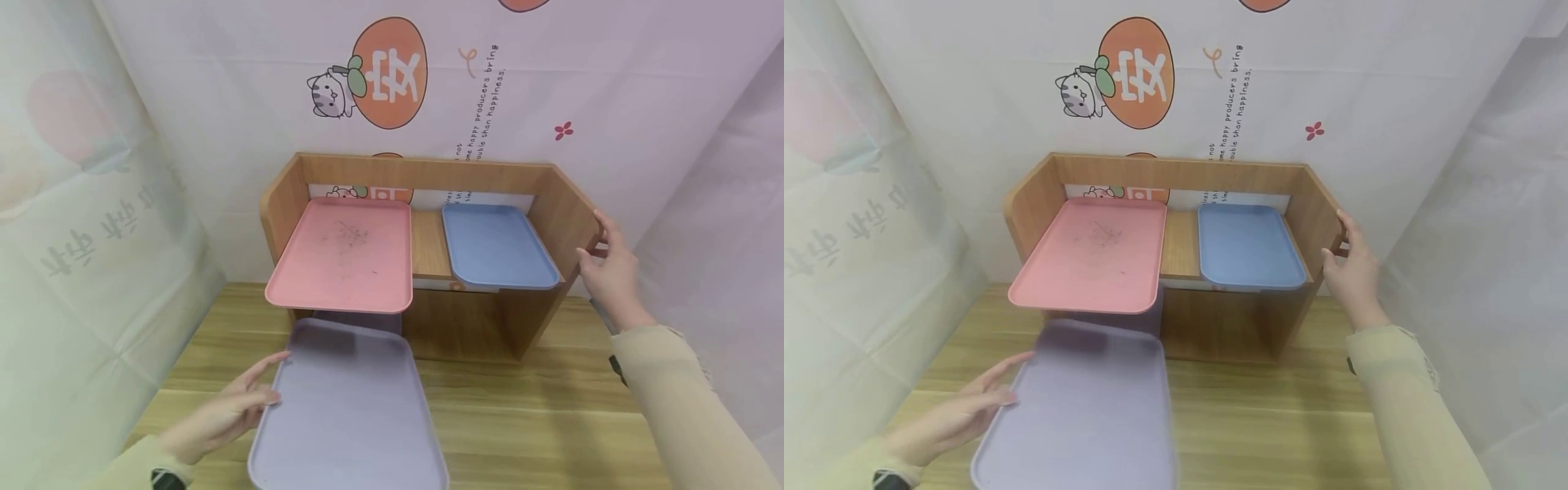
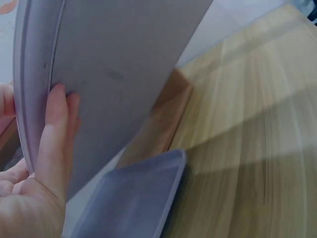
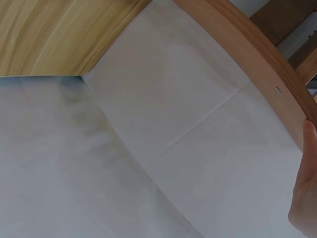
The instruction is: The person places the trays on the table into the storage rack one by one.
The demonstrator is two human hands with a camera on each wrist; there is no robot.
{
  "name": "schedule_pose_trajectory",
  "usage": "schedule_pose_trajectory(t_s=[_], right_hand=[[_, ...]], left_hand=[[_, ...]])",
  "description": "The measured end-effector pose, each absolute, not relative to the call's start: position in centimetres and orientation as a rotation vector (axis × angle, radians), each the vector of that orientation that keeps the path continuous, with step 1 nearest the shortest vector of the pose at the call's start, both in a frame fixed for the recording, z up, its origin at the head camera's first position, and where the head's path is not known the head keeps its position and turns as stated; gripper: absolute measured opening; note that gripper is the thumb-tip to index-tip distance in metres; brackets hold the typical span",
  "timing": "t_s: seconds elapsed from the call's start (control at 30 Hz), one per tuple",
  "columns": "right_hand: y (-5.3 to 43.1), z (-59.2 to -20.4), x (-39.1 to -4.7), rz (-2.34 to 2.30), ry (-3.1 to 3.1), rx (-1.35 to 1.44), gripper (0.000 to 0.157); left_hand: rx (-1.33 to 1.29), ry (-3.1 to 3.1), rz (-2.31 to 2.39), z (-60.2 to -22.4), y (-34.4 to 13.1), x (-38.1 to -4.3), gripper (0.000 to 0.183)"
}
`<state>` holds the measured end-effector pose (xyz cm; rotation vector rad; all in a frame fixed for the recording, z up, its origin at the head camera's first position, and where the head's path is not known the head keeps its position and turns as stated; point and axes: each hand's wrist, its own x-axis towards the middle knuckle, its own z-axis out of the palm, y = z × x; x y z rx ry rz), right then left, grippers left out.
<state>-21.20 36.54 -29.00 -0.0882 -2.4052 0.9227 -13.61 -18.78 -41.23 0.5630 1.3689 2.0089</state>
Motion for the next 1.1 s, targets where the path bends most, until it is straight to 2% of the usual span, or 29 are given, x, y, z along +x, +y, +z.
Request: schedule_pose_trajectory(t_s=[0.13,0.3,0.4,0.8,1.1], right_hand=[[36.6,-29.3,-21.3,0.913,-2.400,-0.075,0.069],[36.7,-29.3,-21.4,0.894,-2.407,-0.069,0.069],[36.8,-29.2,-21.4,0.891,-2.403,-0.072,0.069],[37.0,-29.1,-21.4,0.910,-2.384,-0.074,0.069],[36.9,-29.2,-21.5,0.913,-2.420,-0.089,0.069]], left_hand=[[0.529,1.362,2.009,-41.6,-15.3,-13.8,0.063],[0.431,1.348,2.005,-42.9,-11.4,-14.2,0.081],[0.386,1.356,1.997,-43.9,-9.3,-14.7,0.086],[0.264,1.537,1.956,-48.1,-1.4,-16.9,0.084],[0.212,1.596,1.963,-50.7,1.5,-16.8,0.081]])
